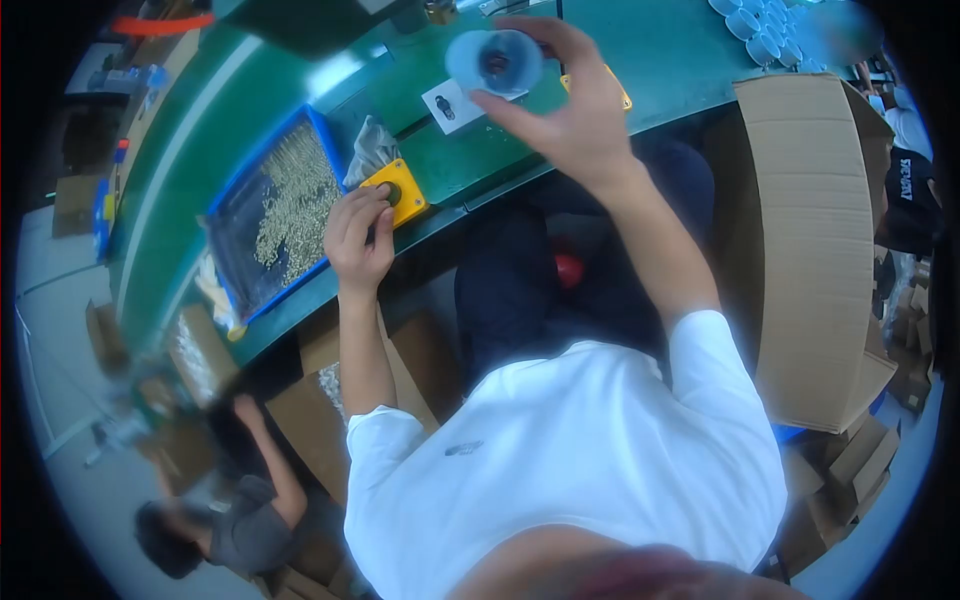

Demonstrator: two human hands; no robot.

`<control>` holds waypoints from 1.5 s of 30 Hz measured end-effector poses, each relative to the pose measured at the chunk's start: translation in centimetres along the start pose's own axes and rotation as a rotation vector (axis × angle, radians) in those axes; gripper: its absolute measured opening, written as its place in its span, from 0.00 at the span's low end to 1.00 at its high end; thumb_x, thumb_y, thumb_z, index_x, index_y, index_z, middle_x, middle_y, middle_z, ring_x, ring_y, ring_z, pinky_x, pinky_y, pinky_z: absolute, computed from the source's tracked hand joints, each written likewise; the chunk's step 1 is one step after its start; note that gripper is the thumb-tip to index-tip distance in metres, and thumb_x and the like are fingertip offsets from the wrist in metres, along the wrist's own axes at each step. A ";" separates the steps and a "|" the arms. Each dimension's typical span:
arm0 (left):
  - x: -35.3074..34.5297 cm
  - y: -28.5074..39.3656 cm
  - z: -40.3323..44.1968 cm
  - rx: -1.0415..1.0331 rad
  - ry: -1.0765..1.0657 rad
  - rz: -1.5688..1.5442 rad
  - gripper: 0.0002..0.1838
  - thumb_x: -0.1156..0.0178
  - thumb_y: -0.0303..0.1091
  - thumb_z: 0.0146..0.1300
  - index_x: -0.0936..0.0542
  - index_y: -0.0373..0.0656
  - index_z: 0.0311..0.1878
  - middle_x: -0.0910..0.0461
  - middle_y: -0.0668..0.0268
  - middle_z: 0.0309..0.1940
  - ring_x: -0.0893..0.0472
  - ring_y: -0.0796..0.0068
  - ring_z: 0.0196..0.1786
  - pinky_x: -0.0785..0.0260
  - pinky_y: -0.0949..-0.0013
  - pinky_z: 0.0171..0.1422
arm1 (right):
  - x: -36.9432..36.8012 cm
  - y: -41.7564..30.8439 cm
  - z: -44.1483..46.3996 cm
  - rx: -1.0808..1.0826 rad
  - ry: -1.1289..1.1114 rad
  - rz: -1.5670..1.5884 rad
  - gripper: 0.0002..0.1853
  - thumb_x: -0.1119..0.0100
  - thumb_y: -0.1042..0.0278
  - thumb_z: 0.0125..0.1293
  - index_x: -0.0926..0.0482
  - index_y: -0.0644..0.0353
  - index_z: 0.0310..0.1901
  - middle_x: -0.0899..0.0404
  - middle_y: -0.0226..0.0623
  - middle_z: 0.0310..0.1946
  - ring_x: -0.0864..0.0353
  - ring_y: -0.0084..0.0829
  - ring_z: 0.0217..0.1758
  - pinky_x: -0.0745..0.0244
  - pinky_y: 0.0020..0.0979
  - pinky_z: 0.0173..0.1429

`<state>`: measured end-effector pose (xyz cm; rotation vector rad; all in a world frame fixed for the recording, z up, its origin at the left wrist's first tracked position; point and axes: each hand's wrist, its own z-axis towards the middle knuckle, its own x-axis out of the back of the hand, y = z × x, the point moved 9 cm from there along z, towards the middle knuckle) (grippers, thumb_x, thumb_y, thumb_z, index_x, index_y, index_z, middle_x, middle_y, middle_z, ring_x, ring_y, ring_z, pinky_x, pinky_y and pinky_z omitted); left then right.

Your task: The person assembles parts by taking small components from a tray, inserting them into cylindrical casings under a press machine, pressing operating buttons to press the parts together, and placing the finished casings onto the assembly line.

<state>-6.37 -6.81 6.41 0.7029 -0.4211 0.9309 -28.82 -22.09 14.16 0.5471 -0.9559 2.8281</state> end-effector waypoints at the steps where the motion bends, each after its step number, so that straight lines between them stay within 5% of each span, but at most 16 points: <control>1: 0.0 0.0 0.0 0.002 -0.001 0.000 0.03 0.32 0.21 0.65 0.18 0.35 0.39 0.11 0.53 0.40 0.12 0.53 0.47 0.19 0.57 0.55 | -0.6 -0.6 0.0 0.076 0.038 -0.051 0.36 0.17 0.63 0.56 0.25 0.60 0.64 0.16 0.39 0.57 0.19 0.39 0.63 0.20 0.35 0.64; 10: 0.0 0.0 0.1 0.004 0.018 0.009 0.03 0.32 0.21 0.64 0.18 0.34 0.39 0.12 0.52 0.40 0.12 0.52 0.46 0.19 0.58 0.53 | -2.4 -0.5 1.0 0.083 0.061 -0.064 0.36 0.17 0.60 0.57 0.24 0.58 0.65 0.16 0.37 0.58 0.19 0.43 0.62 0.21 0.37 0.63; 14: -0.1 0.0 0.1 0.004 0.021 0.009 0.03 0.32 0.21 0.64 0.18 0.35 0.39 0.12 0.53 0.39 0.12 0.52 0.46 0.19 0.58 0.53 | -3.5 1.2 1.7 -0.145 -0.168 -0.050 0.45 0.28 0.49 0.59 0.33 0.49 0.78 0.25 0.55 0.70 0.26 0.46 0.75 0.26 0.40 0.72; 17: 0.1 0.1 0.1 0.002 0.026 0.020 0.03 0.32 0.22 0.64 0.18 0.35 0.38 0.12 0.54 0.39 0.12 0.52 0.46 0.19 0.57 0.54 | -0.9 -1.0 1.5 0.103 0.049 -0.247 0.32 0.21 0.60 0.62 0.25 0.59 0.65 0.16 0.39 0.57 0.19 0.45 0.60 0.22 0.38 0.63; 19: 0.0 0.1 0.1 0.004 0.021 0.029 0.03 0.32 0.23 0.64 0.18 0.36 0.38 0.12 0.56 0.40 0.13 0.53 0.47 0.20 0.57 0.54 | 2.5 3.0 -1.8 -0.047 0.230 -0.033 0.22 0.29 0.62 0.68 0.21 0.61 0.60 0.15 0.39 0.52 0.17 0.45 0.55 0.25 0.40 0.65; 21: 0.0 0.1 0.4 -0.005 0.024 0.053 0.04 0.32 0.22 0.62 0.18 0.37 0.37 0.12 0.58 0.39 0.13 0.54 0.46 0.21 0.58 0.54 | 6.2 6.2 -5.8 -0.008 0.337 -0.295 0.12 0.34 0.65 0.67 0.16 0.61 0.49 0.13 0.36 0.44 0.17 0.42 0.50 0.26 0.40 0.59; 27: -0.6 0.3 1.1 -0.007 -0.050 0.117 0.05 0.31 0.23 0.58 0.17 0.41 0.36 0.13 0.63 0.37 0.14 0.58 0.45 0.26 0.59 0.51 | 6.0 8.2 -8.0 0.021 0.112 -0.547 0.06 0.37 0.69 0.66 0.14 0.58 0.41 0.13 0.33 0.37 0.18 0.39 0.49 0.29 0.39 0.57; 38: -0.6 0.4 1.0 -0.007 -0.088 0.126 0.02 0.34 0.23 0.63 0.17 0.38 0.39 0.14 0.58 0.37 0.14 0.54 0.46 0.24 0.58 0.55 | 4.5 7.5 -6.8 0.082 0.082 -0.454 0.08 0.34 0.67 0.62 0.12 0.58 0.41 0.12 0.36 0.37 0.16 0.37 0.47 0.28 0.40 0.61; 40: -1.0 0.1 1.1 -0.013 -0.082 0.090 0.02 0.34 0.23 0.63 0.16 0.37 0.39 0.14 0.57 0.37 0.14 0.54 0.46 0.24 0.58 0.55 | 5.8 6.8 -4.8 -0.001 0.115 -0.283 0.07 0.33 0.69 0.61 0.11 0.59 0.40 0.11 0.36 0.36 0.14 0.38 0.42 0.24 0.40 0.56; 42: -1.1 -1.1 0.7 0.029 -0.097 0.102 0.03 0.34 0.21 0.61 0.16 0.38 0.38 0.13 0.57 0.38 0.14 0.54 0.46 0.24 0.57 0.55 | 7.6 1.3 -2.6 0.061 -0.027 0.104 0.09 0.37 0.73 0.63 0.13 0.63 0.44 0.11 0.38 0.38 0.14 0.39 0.44 0.21 0.38 0.52; 44: -1.4 -1.4 0.4 0.043 -0.111 0.084 0.02 0.35 0.22 0.62 0.16 0.38 0.38 0.13 0.56 0.38 0.13 0.54 0.45 0.23 0.57 0.54 | 9.3 -6.4 -0.7 0.346 -0.046 0.505 0.12 0.38 0.71 0.61 0.13 0.66 0.44 0.12 0.39 0.38 0.14 0.39 0.39 0.20 0.36 0.49; 45: -1.3 -1.4 0.5 0.055 -0.095 0.091 0.02 0.35 0.22 0.64 0.16 0.37 0.38 0.13 0.56 0.38 0.13 0.54 0.45 0.22 0.58 0.54 | 9.1 -8.4 -0.7 0.292 -0.029 0.504 0.12 0.38 0.71 0.61 0.13 0.66 0.44 0.12 0.39 0.38 0.14 0.39 0.39 0.20 0.36 0.49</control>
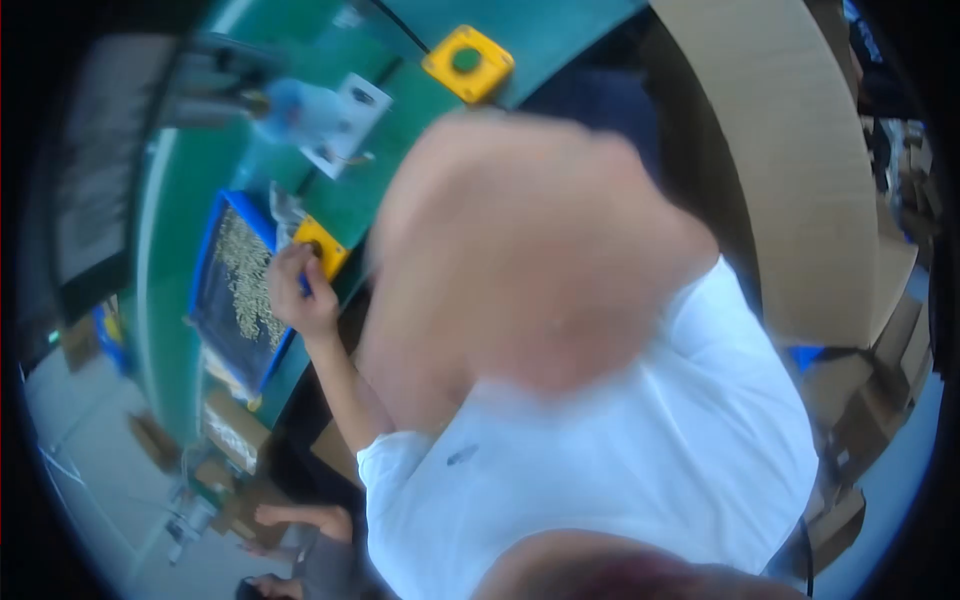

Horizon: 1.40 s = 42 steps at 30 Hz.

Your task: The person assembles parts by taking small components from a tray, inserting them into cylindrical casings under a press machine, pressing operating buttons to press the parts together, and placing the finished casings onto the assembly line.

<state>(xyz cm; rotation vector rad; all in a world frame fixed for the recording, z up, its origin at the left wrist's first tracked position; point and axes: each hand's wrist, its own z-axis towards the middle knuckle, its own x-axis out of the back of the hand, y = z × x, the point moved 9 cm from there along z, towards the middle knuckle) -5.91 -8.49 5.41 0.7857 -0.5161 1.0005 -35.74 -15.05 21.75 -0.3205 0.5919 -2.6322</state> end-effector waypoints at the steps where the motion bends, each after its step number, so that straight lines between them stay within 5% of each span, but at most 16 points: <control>1: 0.1 0.0 -0.2 0.021 0.019 0.012 0.01 0.35 0.22 0.65 0.15 0.37 0.39 0.12 0.55 0.39 0.13 0.54 0.45 0.22 0.58 0.54 | -1.9 -1.8 0.3 -0.022 -0.045 0.259 0.10 0.35 0.69 0.64 0.12 0.62 0.44 0.11 0.41 0.41 0.14 0.36 0.40 0.20 0.34 0.47; 2: 0.2 0.0 -0.4 0.045 0.043 0.032 0.02 0.36 0.23 0.66 0.15 0.37 0.39 0.12 0.55 0.39 0.13 0.54 0.44 0.21 0.58 0.54 | -3.1 -2.9 -0.1 -0.032 -0.084 0.528 0.09 0.33 0.66 0.66 0.12 0.57 0.45 0.10 0.43 0.43 0.13 0.34 0.40 0.20 0.33 0.46; 12: 3.4 -1.1 -1.1 -0.031 0.077 0.069 0.01 0.33 0.25 0.66 0.14 0.38 0.38 0.11 0.57 0.36 0.11 0.58 0.40 0.20 0.63 0.49 | -11.7 -2.0 4.2 -0.033 -0.014 0.969 0.09 0.33 0.66 0.67 0.11 0.56 0.46 0.10 0.42 0.44 0.13 0.33 0.41 0.20 0.33 0.46; 17: 1.0 -2.3 -1.4 0.040 0.130 -0.178 0.02 0.33 0.25 0.67 0.13 0.38 0.40 0.10 0.59 0.38 0.11 0.61 0.41 0.21 0.66 0.50 | -5.8 -0.7 0.3 -0.195 -0.012 0.825 0.09 0.32 0.66 0.67 0.11 0.55 0.46 0.10 0.41 0.44 0.13 0.33 0.42 0.21 0.32 0.47; 23: 1.0 -1.9 -1.2 -0.015 0.132 -0.131 0.03 0.33 0.27 0.69 0.12 0.39 0.40 0.10 0.60 0.39 0.11 0.67 0.43 0.21 0.69 0.51 | -5.4 -1.1 -0.5 -0.147 -0.060 1.039 0.09 0.32 0.66 0.67 0.11 0.54 0.47 0.10 0.41 0.44 0.13 0.32 0.42 0.21 0.32 0.47; 27: 1.6 -1.4 -0.3 0.038 0.138 -0.137 0.03 0.33 0.28 0.70 0.12 0.40 0.40 0.10 0.61 0.39 0.11 0.69 0.43 0.21 0.70 0.51 | 3.6 -2.7 -3.5 -0.152 -0.076 0.929 0.09 0.32 0.66 0.68 0.11 0.53 0.47 0.10 0.40 0.45 0.13 0.32 0.43 0.21 0.32 0.47; 28: 1.6 -1.0 -0.1 0.014 0.152 -0.170 0.03 0.33 0.28 0.70 0.12 0.40 0.40 0.10 0.61 0.39 0.11 0.69 0.43 0.21 0.70 0.51 | -2.8 -2.3 -1.1 -0.150 -0.080 0.885 0.09 0.32 0.66 0.68 0.11 0.53 0.47 0.10 0.40 0.45 0.13 0.32 0.43 0.21 0.32 0.47; 31: -0.3 -0.7 -0.6 0.156 0.147 -0.211 0.03 0.33 0.28 0.70 0.12 0.40 0.42 0.10 0.62 0.38 0.12 0.71 0.42 0.22 0.71 0.49 | -0.9 -4.8 -1.8 -0.149 -0.093 0.786 0.09 0.32 0.66 0.68 0.11 0.52 0.48 0.10 0.40 0.45 0.13 0.32 0.43 0.21 0.32 0.47; 34: 0.0 -2.3 -0.3 0.406 0.088 -0.294 0.04 0.31 0.28 0.68 0.13 0.38 0.41 0.11 0.63 0.37 0.14 0.73 0.38 0.24 0.72 0.47 | -1.0 -6.5 -1.4 -0.093 -0.117 0.779 0.09 0.32 0.66 0.68 0.11 0.52 0.48 0.09 0.39 0.45 0.13 0.32 0.43 0.21 0.31 0.47; 37: 0.5 -4.7 -1.5 0.368 0.184 -0.302 0.04 0.30 0.27 0.67 0.12 0.38 0.40 0.12 0.64 0.36 0.16 0.74 0.36 0.26 0.71 0.44 | 0.0 -1.5 -2.8 0.173 -0.287 0.927 0.09 0.37 0.70 0.70 0.11 0.54 0.48 0.10 0.37 0.47 0.15 0.35 0.52 0.25 0.35 0.58; 38: 1.0 -4.8 -0.7 0.362 0.224 -0.310 0.04 0.29 0.27 0.66 0.12 0.38 0.40 0.12 0.64 0.35 0.17 0.75 0.35 0.27 0.71 0.43 | 1.3 1.5 -4.3 -0.161 -0.019 0.715 0.12 0.49 0.81 0.73 0.14 0.61 0.43 0.11 0.39 0.42 0.15 0.36 0.46 0.25 0.30 0.47; 40: 2.5 -1.3 4.1 0.256 0.222 -0.180 0.04 0.29 0.28 0.66 0.11 0.39 0.41 0.12 0.64 0.35 0.17 0.75 0.35 0.27 0.71 0.42 | 4.1 9.7 -7.7 -0.400 0.191 0.041 0.13 0.51 0.83 0.71 0.14 0.66 0.46 0.12 0.41 0.46 0.14 0.37 0.47 0.22 0.29 0.57; 41: 3.3 1.3 6.8 0.183 0.192 -0.065 0.04 0.29 0.29 0.66 0.10 0.40 0.42 0.12 0.64 0.35 0.17 0.75 0.34 0.28 0.71 0.42 | 4.7 13.1 -9.6 -0.531 0.266 -0.040 0.13 0.44 0.80 0.69 0.15 0.68 0.51 0.13 0.44 0.51 0.16 0.39 0.56 0.25 0.32 0.62; 42: 3.6 2.7 9.6 0.214 0.132 -0.100 0.07 0.28 0.32 0.66 0.09 0.41 0.43 0.12 0.63 0.35 0.16 0.74 0.35 0.27 0.70 0.43 | 4.9 13.9 -9.3 -0.452 0.221 -0.276 0.13 0.44 0.80 0.67 0.14 0.65 0.50 0.12 0.41 0.49 0.16 0.39 0.55 0.24 0.33 0.62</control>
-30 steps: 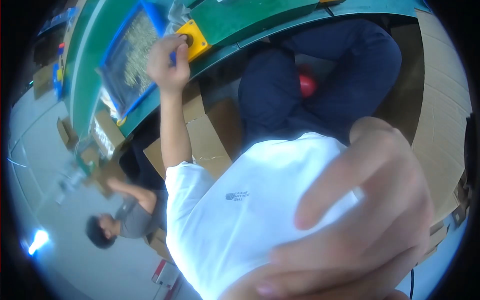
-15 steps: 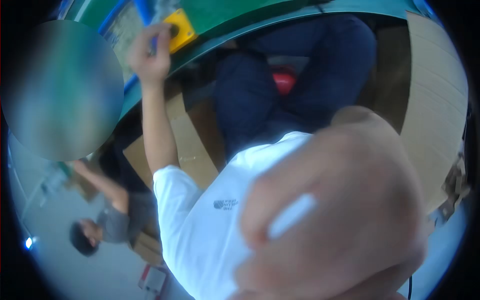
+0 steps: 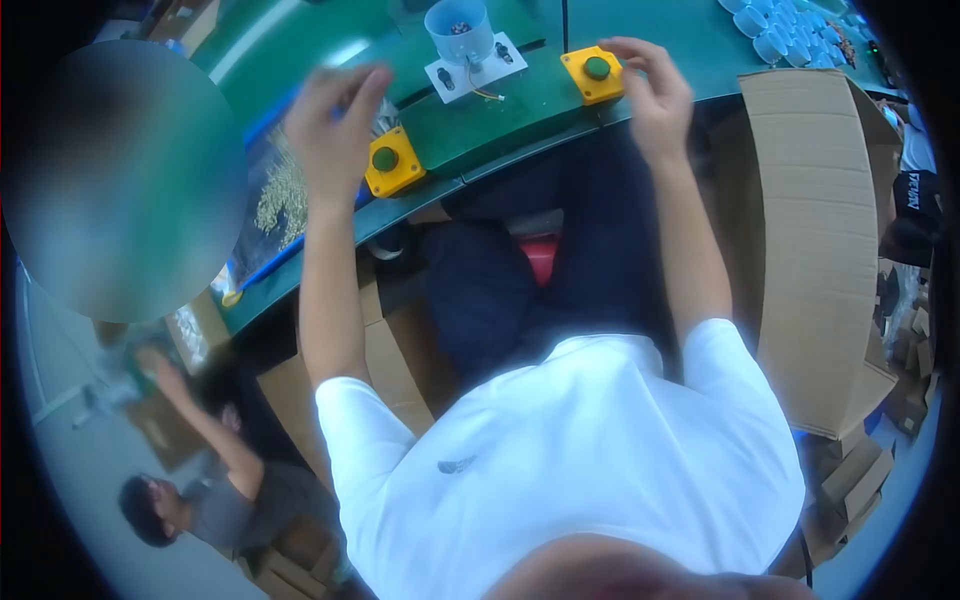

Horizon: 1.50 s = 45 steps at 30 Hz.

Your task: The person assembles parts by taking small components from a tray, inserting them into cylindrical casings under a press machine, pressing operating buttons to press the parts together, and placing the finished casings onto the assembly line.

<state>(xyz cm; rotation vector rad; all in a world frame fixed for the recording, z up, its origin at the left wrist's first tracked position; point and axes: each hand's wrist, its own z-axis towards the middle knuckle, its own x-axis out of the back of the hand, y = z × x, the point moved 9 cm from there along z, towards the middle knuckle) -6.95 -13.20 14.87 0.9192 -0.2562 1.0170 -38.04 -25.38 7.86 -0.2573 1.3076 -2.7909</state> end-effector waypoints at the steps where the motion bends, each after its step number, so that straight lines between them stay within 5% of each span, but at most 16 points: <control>1: -0.8 1.2 2.1 0.029 -0.056 -0.024 0.09 0.27 0.35 0.65 0.09 0.42 0.45 0.12 0.62 0.36 0.15 0.72 0.36 0.27 0.70 0.43 | -0.1 0.5 0.5 0.116 0.023 -0.222 0.13 0.43 0.80 0.66 0.13 0.63 0.48 0.11 0.39 0.47 0.16 0.39 0.55 0.23 0.34 0.62; 8: -8.0 0.6 7.2 0.268 -0.588 0.105 0.20 0.29 0.50 0.65 0.09 0.43 0.47 0.10 0.57 0.36 0.12 0.64 0.39 0.24 0.64 0.47 | -1.3 4.3 -0.3 0.108 0.122 -0.268 0.06 0.39 0.77 0.64 0.14 0.61 0.39 0.12 0.39 0.44 0.17 0.42 0.51 0.23 0.41 0.59; 10: -8.3 1.2 7.3 0.180 -0.529 0.089 0.18 0.28 0.42 0.66 0.10 0.34 0.43 0.14 0.60 0.27 0.20 0.77 0.30 0.28 0.66 0.38 | -0.9 4.0 -0.6 0.116 0.144 -0.244 0.04 0.39 0.76 0.63 0.15 0.61 0.37 0.12 0.39 0.43 0.18 0.43 0.51 0.24 0.41 0.60; 32: -8.8 2.3 8.4 0.121 -0.652 0.071 0.13 0.26 0.32 0.60 0.10 0.32 0.43 0.11 0.56 0.34 0.13 0.67 0.36 0.23 0.65 0.46 | -1.0 4.3 -0.6 0.022 0.066 -0.160 0.06 0.39 0.77 0.66 0.14 0.61 0.40 0.13 0.35 0.47 0.21 0.37 0.54 0.22 0.35 0.58; 38: -8.9 2.4 8.7 0.023 -0.700 0.091 0.12 0.26 0.31 0.61 0.10 0.33 0.43 0.12 0.58 0.35 0.14 0.69 0.38 0.23 0.65 0.47 | -1.1 4.6 -0.6 0.014 0.069 -0.143 0.05 0.38 0.73 0.66 0.14 0.58 0.40 0.13 0.30 0.46 0.22 0.36 0.54 0.24 0.36 0.60; 45: -8.8 2.1 8.3 0.059 -0.662 0.101 0.12 0.27 0.32 0.64 0.11 0.33 0.44 0.14 0.60 0.35 0.19 0.71 0.36 0.25 0.65 0.46 | -1.1 4.5 -0.6 0.029 0.052 -0.174 0.05 0.39 0.76 0.66 0.14 0.61 0.40 0.13 0.36 0.48 0.21 0.38 0.56 0.23 0.37 0.61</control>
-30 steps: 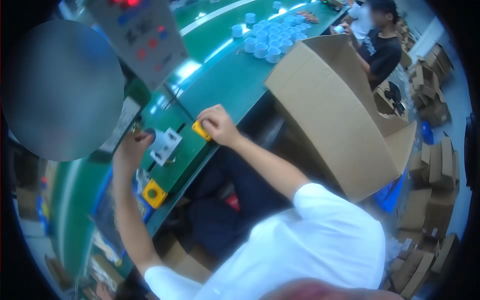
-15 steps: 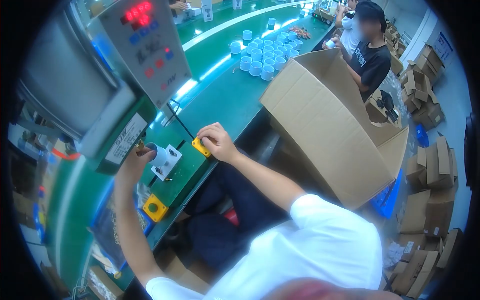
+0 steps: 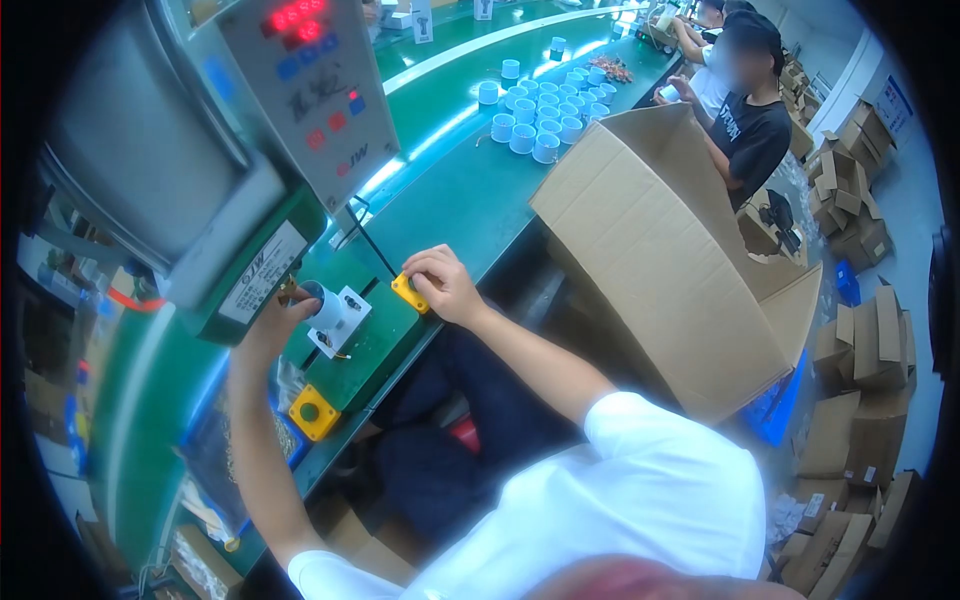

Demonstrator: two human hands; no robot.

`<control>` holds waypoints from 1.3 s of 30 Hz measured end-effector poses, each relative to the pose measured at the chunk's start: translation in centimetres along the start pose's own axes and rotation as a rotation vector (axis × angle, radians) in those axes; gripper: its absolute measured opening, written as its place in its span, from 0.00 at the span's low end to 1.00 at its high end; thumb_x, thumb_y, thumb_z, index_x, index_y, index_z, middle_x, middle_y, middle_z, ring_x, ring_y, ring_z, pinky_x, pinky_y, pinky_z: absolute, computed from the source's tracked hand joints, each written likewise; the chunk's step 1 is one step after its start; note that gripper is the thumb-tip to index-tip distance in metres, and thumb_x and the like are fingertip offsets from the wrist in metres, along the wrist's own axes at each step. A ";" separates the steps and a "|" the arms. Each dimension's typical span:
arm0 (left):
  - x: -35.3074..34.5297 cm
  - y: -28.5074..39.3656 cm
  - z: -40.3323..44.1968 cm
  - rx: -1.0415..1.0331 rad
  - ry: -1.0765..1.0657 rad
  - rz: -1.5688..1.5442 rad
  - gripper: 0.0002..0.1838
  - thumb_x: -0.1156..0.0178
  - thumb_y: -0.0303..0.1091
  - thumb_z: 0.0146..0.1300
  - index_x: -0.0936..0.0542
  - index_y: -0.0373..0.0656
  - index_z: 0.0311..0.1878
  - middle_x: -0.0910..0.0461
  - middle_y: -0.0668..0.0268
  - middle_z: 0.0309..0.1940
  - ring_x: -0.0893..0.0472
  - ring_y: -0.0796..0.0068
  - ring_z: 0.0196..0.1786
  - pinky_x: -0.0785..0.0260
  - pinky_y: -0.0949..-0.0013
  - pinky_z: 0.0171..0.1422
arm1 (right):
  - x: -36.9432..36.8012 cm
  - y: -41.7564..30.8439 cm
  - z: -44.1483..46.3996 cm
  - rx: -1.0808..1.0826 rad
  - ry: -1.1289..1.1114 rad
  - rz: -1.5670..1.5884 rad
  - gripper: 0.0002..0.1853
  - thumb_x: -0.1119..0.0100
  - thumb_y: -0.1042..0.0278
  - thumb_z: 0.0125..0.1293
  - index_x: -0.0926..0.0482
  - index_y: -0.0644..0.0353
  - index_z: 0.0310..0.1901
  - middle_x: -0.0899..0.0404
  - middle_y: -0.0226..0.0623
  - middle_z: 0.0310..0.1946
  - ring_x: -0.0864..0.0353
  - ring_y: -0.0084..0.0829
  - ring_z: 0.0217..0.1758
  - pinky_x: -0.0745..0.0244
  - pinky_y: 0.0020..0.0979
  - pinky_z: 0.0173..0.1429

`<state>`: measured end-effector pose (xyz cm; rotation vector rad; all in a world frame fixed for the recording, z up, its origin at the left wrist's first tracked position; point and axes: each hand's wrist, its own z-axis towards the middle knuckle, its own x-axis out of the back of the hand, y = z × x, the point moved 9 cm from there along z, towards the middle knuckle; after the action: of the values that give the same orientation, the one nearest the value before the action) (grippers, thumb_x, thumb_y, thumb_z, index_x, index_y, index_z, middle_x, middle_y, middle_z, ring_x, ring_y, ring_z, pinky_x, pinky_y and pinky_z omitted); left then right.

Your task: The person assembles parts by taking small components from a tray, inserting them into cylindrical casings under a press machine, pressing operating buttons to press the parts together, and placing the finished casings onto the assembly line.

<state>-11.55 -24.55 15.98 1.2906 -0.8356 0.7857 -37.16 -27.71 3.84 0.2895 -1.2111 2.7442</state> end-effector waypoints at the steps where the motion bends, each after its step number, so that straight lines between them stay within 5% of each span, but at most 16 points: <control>1: 0.7 -0.6 -0.7 0.006 0.091 -0.080 0.12 0.28 0.32 0.65 0.12 0.33 0.45 0.14 0.61 0.35 0.20 0.71 0.35 0.26 0.65 0.46 | 0.2 -0.3 0.1 0.001 -0.004 -0.004 0.05 0.39 0.76 0.66 0.14 0.61 0.40 0.13 0.36 0.48 0.21 0.38 0.56 0.23 0.37 0.61; 3: 1.6 -2.0 -3.4 0.022 0.273 -0.238 0.12 0.30 0.33 0.68 0.13 0.32 0.46 0.15 0.61 0.35 0.21 0.69 0.34 0.26 0.65 0.47 | 0.7 -1.6 0.0 0.054 0.022 -0.045 0.05 0.39 0.76 0.66 0.14 0.62 0.39 0.12 0.37 0.47 0.20 0.39 0.55 0.22 0.38 0.61; 7: -3.1 -8.5 -15.2 0.134 0.596 -0.079 0.10 0.33 0.31 0.70 0.13 0.33 0.47 0.12 0.54 0.46 0.13 0.56 0.50 0.24 0.60 0.59 | 1.2 -1.7 -0.3 0.123 0.060 -0.003 0.05 0.39 0.76 0.65 0.14 0.63 0.37 0.12 0.38 0.45 0.18 0.41 0.53 0.22 0.39 0.61; 9: -5.5 -9.8 -18.8 0.132 0.707 -0.124 0.08 0.31 0.29 0.67 0.12 0.33 0.43 0.12 0.54 0.46 0.13 0.54 0.50 0.23 0.57 0.59 | 1.6 -1.5 -1.5 0.116 0.072 0.017 0.05 0.39 0.76 0.64 0.14 0.63 0.36 0.12 0.39 0.45 0.17 0.42 0.52 0.22 0.40 0.61; 15: -4.4 -4.3 -18.7 -0.172 0.654 0.259 0.08 0.25 0.25 0.57 0.12 0.33 0.39 0.12 0.56 0.43 0.14 0.55 0.49 0.22 0.58 0.56 | 0.6 -1.8 -0.2 0.141 0.085 -0.150 0.05 0.38 0.74 0.64 0.15 0.63 0.32 0.12 0.39 0.41 0.17 0.42 0.49 0.21 0.42 0.57; 19: -2.8 -6.2 -17.6 -0.114 0.510 0.182 0.08 0.27 0.28 0.61 0.13 0.32 0.40 0.12 0.57 0.45 0.15 0.56 0.50 0.23 0.57 0.58 | 0.2 -1.7 0.1 0.112 0.023 -0.181 0.06 0.40 0.74 0.66 0.15 0.63 0.33 0.12 0.40 0.41 0.17 0.43 0.48 0.22 0.40 0.58; 22: -2.3 -9.5 -15.6 -0.111 0.345 0.022 0.10 0.30 0.29 0.63 0.13 0.32 0.43 0.13 0.55 0.49 0.15 0.54 0.53 0.24 0.55 0.61 | 0.7 0.3 -0.4 -0.028 0.028 0.115 0.10 0.45 0.71 0.73 0.16 0.64 0.38 0.12 0.39 0.43 0.17 0.38 0.50 0.24 0.38 0.59; 25: -0.4 -16.4 -16.0 0.255 0.499 0.196 0.12 0.33 0.31 0.67 0.14 0.33 0.49 0.16 0.52 0.57 0.17 0.51 0.58 0.27 0.55 0.66 | 0.9 2.3 -1.4 -0.245 0.132 0.480 0.15 0.53 0.65 0.81 0.17 0.64 0.44 0.12 0.38 0.44 0.17 0.32 0.51 0.26 0.35 0.61; 30: -2.0 -17.6 -17.4 0.095 0.393 0.223 0.13 0.35 0.31 0.68 0.14 0.35 0.53 0.19 0.50 0.61 0.19 0.49 0.62 0.29 0.56 0.69 | 0.9 4.1 -1.6 -0.261 0.111 0.390 0.21 0.61 0.60 0.85 0.18 0.65 0.47 0.12 0.40 0.45 0.17 0.30 0.53 0.27 0.34 0.63; 33: -1.2 -15.7 -19.8 0.193 0.174 0.114 0.11 0.35 0.31 0.68 0.13 0.37 0.50 0.16 0.52 0.53 0.18 0.50 0.58 0.27 0.56 0.65 | -0.1 4.2 -1.1 -0.290 0.031 0.386 0.22 0.63 0.59 0.85 0.18 0.66 0.47 0.13 0.43 0.46 0.16 0.33 0.54 0.27 0.35 0.65; 39: -1.8 -19.1 -21.8 0.327 0.320 0.049 0.07 0.34 0.31 0.65 0.12 0.38 0.42 0.17 0.55 0.38 0.16 0.52 0.44 0.24 0.54 0.50 | 1.4 5.8 -2.1 -0.237 0.137 0.242 0.21 0.60 0.61 0.84 0.17 0.66 0.46 0.12 0.40 0.44 0.17 0.31 0.52 0.27 0.34 0.65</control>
<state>6.01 -5.21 3.30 1.3836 -0.4950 1.1684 -39.93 -29.95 -1.38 -0.0733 -1.6066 2.7169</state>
